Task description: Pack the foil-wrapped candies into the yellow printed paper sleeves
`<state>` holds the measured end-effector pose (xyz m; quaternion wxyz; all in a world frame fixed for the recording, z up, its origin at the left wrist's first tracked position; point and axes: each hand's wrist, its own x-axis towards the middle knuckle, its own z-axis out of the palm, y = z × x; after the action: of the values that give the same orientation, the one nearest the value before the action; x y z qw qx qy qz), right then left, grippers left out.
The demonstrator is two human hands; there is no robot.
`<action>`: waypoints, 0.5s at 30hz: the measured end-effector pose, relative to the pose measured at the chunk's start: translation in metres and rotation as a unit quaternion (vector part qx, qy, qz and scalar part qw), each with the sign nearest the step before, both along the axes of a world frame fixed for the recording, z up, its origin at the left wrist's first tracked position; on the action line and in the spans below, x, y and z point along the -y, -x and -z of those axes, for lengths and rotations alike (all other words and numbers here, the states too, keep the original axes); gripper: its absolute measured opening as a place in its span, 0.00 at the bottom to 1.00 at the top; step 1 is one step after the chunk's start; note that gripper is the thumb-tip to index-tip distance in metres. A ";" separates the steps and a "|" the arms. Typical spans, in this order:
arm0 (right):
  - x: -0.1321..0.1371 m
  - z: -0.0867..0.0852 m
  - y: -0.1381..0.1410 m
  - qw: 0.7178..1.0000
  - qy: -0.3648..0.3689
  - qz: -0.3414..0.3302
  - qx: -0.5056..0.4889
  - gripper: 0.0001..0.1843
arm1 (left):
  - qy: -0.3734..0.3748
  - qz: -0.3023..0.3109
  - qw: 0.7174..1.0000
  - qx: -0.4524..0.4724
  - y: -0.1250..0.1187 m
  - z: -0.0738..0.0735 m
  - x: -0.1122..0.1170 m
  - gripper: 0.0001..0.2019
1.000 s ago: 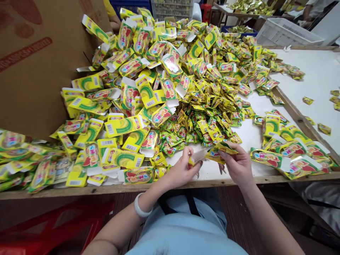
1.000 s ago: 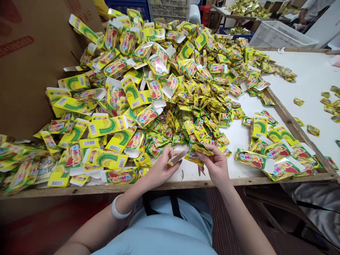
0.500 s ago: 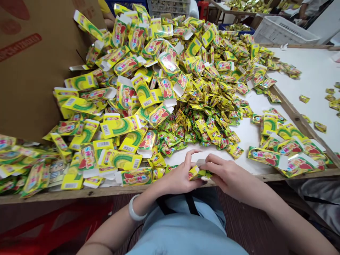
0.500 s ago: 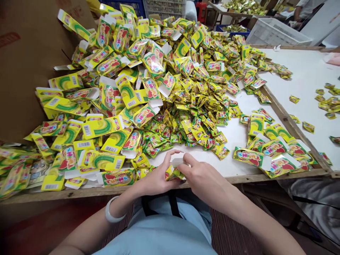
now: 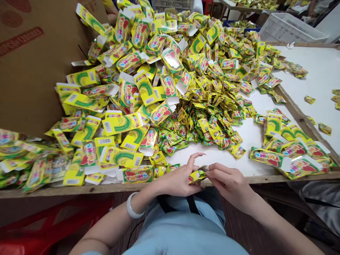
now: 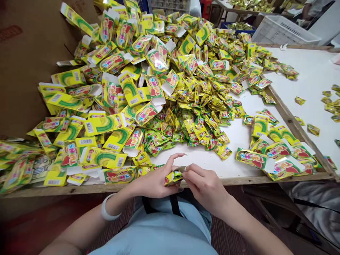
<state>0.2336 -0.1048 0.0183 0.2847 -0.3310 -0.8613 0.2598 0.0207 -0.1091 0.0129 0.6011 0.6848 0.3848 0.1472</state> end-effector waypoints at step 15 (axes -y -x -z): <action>-0.008 0.005 -0.090 0.980 0.111 0.162 0.029 0.19 | -0.256 -0.106 0.960 -0.036 0.016 0.017 -0.022 0.34</action>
<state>0.3232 -0.0969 0.0133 0.2595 -0.5026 -0.7701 0.2950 0.0042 -0.0870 -0.0041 0.3727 0.7757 0.4261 0.2789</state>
